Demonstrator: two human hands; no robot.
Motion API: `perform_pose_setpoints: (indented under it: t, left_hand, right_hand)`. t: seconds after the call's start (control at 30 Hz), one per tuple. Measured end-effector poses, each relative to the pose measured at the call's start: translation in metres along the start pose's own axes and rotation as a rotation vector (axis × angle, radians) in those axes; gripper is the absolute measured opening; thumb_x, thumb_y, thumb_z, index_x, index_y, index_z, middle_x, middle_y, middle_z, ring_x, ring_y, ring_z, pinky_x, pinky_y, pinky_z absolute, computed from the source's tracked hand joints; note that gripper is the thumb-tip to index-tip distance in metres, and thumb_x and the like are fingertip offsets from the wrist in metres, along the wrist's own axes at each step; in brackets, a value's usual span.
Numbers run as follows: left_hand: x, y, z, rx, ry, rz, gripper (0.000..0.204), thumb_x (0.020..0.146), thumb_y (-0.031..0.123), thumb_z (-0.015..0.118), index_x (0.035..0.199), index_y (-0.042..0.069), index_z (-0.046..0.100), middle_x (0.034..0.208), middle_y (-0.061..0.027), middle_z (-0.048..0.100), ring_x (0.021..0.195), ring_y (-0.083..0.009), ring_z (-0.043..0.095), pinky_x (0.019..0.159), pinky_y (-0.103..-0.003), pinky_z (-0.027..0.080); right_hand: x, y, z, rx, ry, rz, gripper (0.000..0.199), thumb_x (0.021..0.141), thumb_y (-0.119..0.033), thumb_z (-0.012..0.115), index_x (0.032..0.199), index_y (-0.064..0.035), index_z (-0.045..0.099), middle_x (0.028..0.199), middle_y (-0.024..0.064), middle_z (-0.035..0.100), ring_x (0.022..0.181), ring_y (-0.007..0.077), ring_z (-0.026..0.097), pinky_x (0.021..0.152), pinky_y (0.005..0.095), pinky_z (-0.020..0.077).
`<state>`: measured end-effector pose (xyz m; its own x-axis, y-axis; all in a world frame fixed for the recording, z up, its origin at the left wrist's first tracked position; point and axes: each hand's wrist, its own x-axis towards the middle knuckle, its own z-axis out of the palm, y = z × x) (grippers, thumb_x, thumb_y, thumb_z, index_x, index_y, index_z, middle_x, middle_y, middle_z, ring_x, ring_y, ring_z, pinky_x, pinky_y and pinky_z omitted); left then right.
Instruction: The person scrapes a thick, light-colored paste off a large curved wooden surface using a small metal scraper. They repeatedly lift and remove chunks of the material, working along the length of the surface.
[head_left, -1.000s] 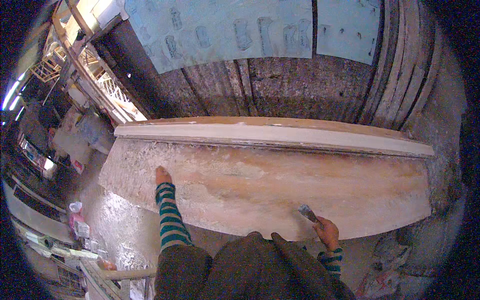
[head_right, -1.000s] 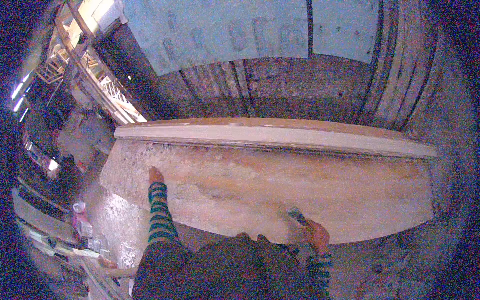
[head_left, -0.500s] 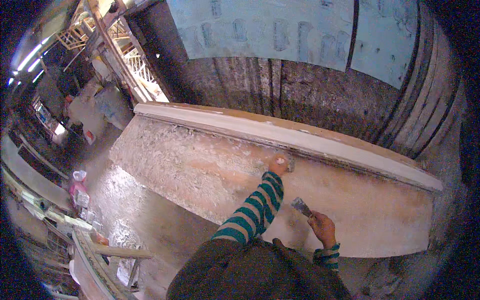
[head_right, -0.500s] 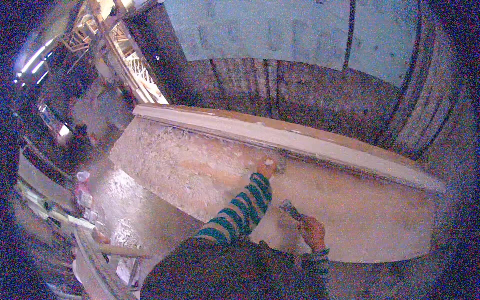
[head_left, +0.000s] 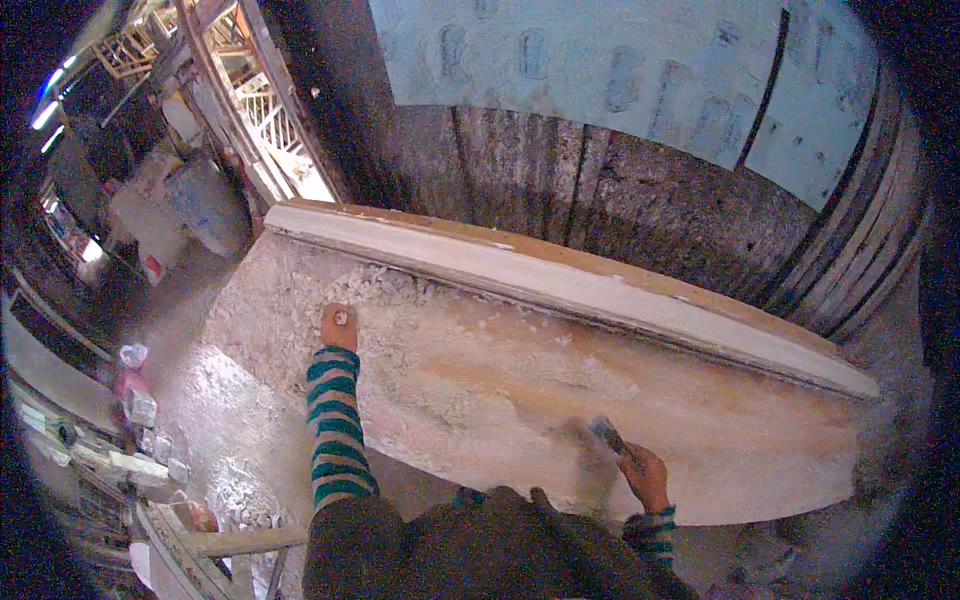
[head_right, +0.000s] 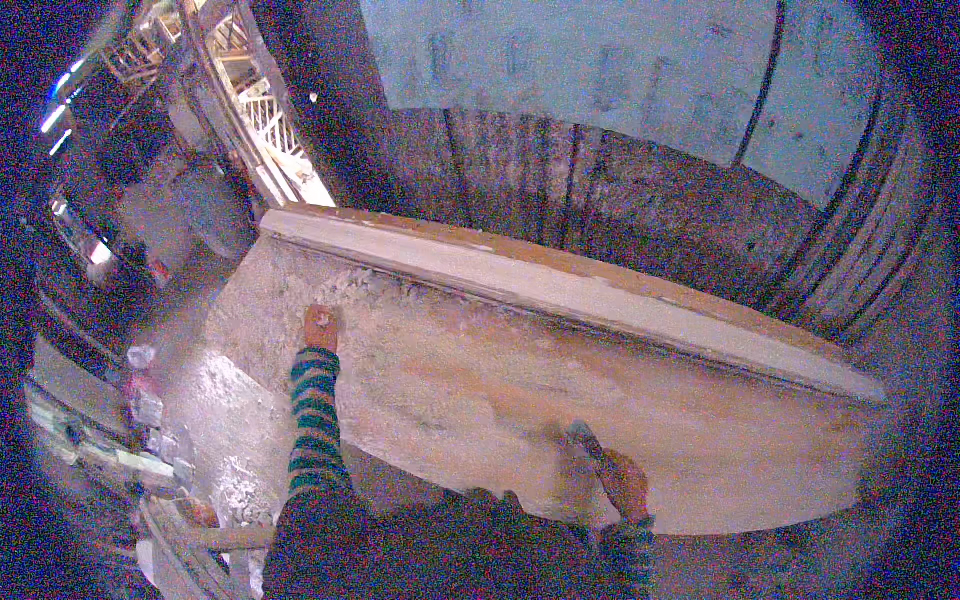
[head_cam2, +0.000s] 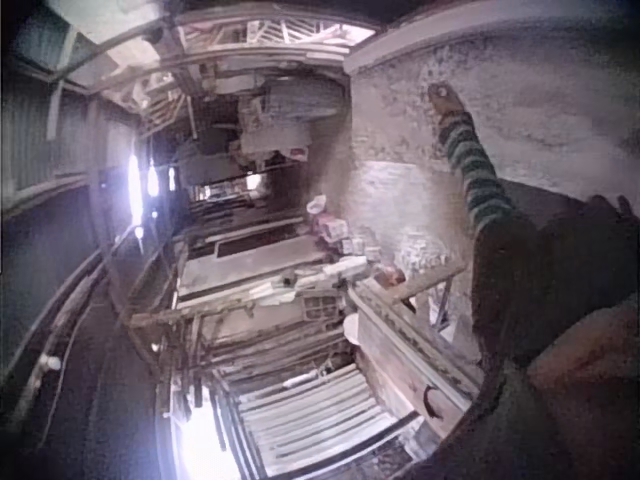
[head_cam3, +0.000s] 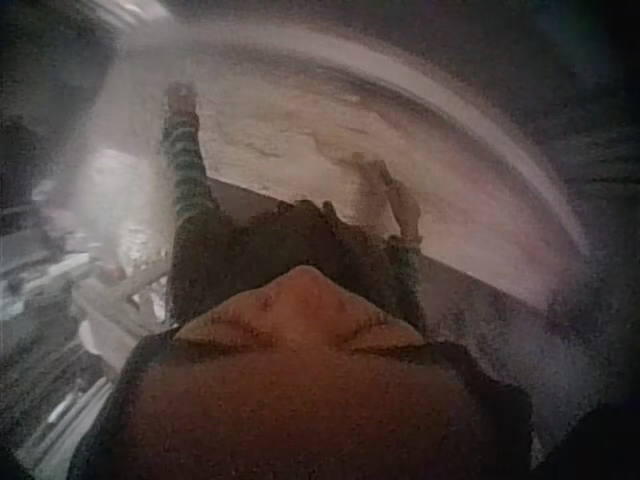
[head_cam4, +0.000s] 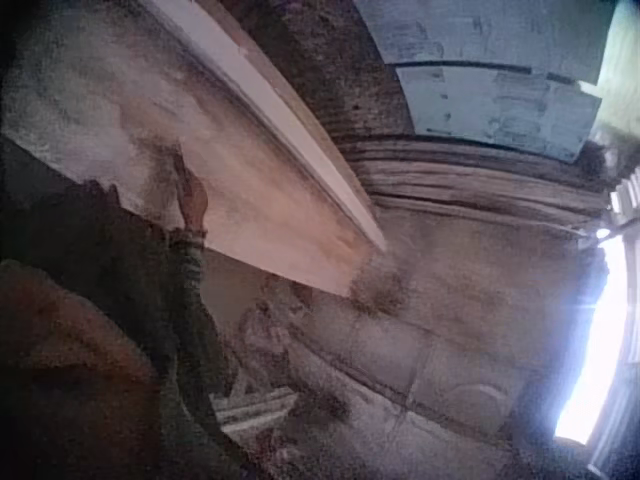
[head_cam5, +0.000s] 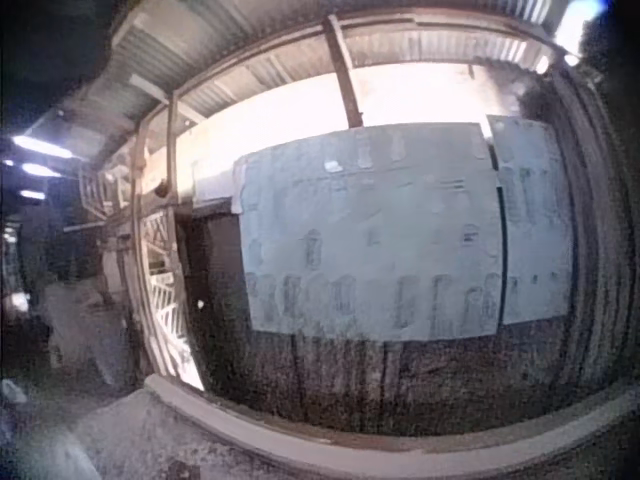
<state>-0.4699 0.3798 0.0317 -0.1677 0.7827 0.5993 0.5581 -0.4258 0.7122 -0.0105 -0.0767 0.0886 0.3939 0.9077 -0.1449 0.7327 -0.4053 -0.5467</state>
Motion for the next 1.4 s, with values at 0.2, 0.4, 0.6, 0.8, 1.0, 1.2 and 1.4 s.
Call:
perform_pose_setpoints:
  t: [0.2,0.4,0.6,0.8,1.0,1.2,1.4]
  left_hand:
    - [-0.096,0.090,0.146,-0.820,-0.356,-0.228,0.019,0.070,0.002,0.066,0.088,0.007,0.061,0.084,-0.0046,0.062,0.078,-0.0144,0.058,0.068,-0.030,0.048]
    - [-0.186,0.166,0.253,-1.101,-0.545,-0.681,0.019,0.077,0.024,0.056,0.089,0.010,0.059,0.081,-0.0059,0.061,0.071,-0.0174,0.057,0.060,-0.031,0.046]
    - [-0.126,0.081,0.248,-1.156,-0.413,-0.803,0.017,0.069,-0.001,0.064,0.080,0.012,0.060,0.062,-0.0028,0.055,0.045,-0.0136,0.048,0.038,-0.027,0.038]
    - [0.006,-0.014,0.122,-0.779,-0.265,-0.372,0.014,0.069,0.000,0.066,0.078,0.007,0.059,0.073,-0.0077,0.060,0.063,-0.0182,0.059,0.053,-0.029,0.049]
    - [0.079,-0.130,-0.019,-0.702,-0.044,-0.388,0.014,0.067,0.007,0.066,0.078,0.007,0.059,0.078,-0.0087,0.059,0.072,-0.0195,0.057,0.070,-0.033,0.047]
    - [0.111,-0.127,-0.118,0.042,0.184,-0.177,0.015,0.069,-0.004,0.060,0.079,0.007,0.059,0.081,-0.0074,0.059,0.076,-0.0183,0.056,0.071,-0.030,0.046]
    - [0.046,0.013,-0.053,-0.410,-0.123,-0.257,0.017,0.072,-0.003,0.061,0.088,0.003,0.059,0.084,-0.0050,0.060,0.076,-0.0145,0.055,0.074,-0.028,0.047]
  right_hand:
    - [0.055,-0.123,0.052,0.281,0.250,-0.091,0.037,0.077,-0.026,0.064,0.108,-0.0084,0.058,0.089,0.0100,0.063,0.079,0.0256,0.059,0.071,0.0361,0.0465]
    - [0.047,-0.168,0.078,0.370,0.349,0.053,0.036,0.079,-0.021,0.064,0.107,-0.0001,0.056,0.083,0.0037,0.057,0.072,0.0116,0.052,0.067,0.0254,0.0439]
    - [0.007,-0.146,0.081,0.336,0.297,0.164,0.037,0.079,-0.022,0.064,0.107,0.0006,0.056,0.084,0.0071,0.060,0.076,0.0129,0.055,0.070,0.0270,0.0449]
    - [0.006,-0.122,0.124,0.428,0.367,0.079,0.036,0.079,-0.022,0.064,0.107,-0.0007,0.057,0.086,0.0106,0.062,0.077,0.0189,0.060,0.071,0.0301,0.0470]
    - [0.024,-0.166,0.108,0.175,0.292,-0.166,0.034,0.078,-0.023,0.063,0.108,-0.0085,0.058,0.094,0.0115,0.063,0.079,0.0279,0.062,0.067,0.0361,0.0501]
    - [0.024,-0.172,0.088,0.181,0.149,-0.063,0.038,0.077,-0.025,0.064,0.107,-0.0033,0.057,0.091,0.0139,0.063,0.082,0.0290,0.060,0.072,0.0362,0.0479]
    - [0.033,-0.147,0.105,0.301,0.259,-0.167,0.037,0.077,-0.025,0.064,0.106,-0.0029,0.057,0.094,0.0149,0.062,0.086,0.0297,0.059,0.074,0.0371,0.0469]
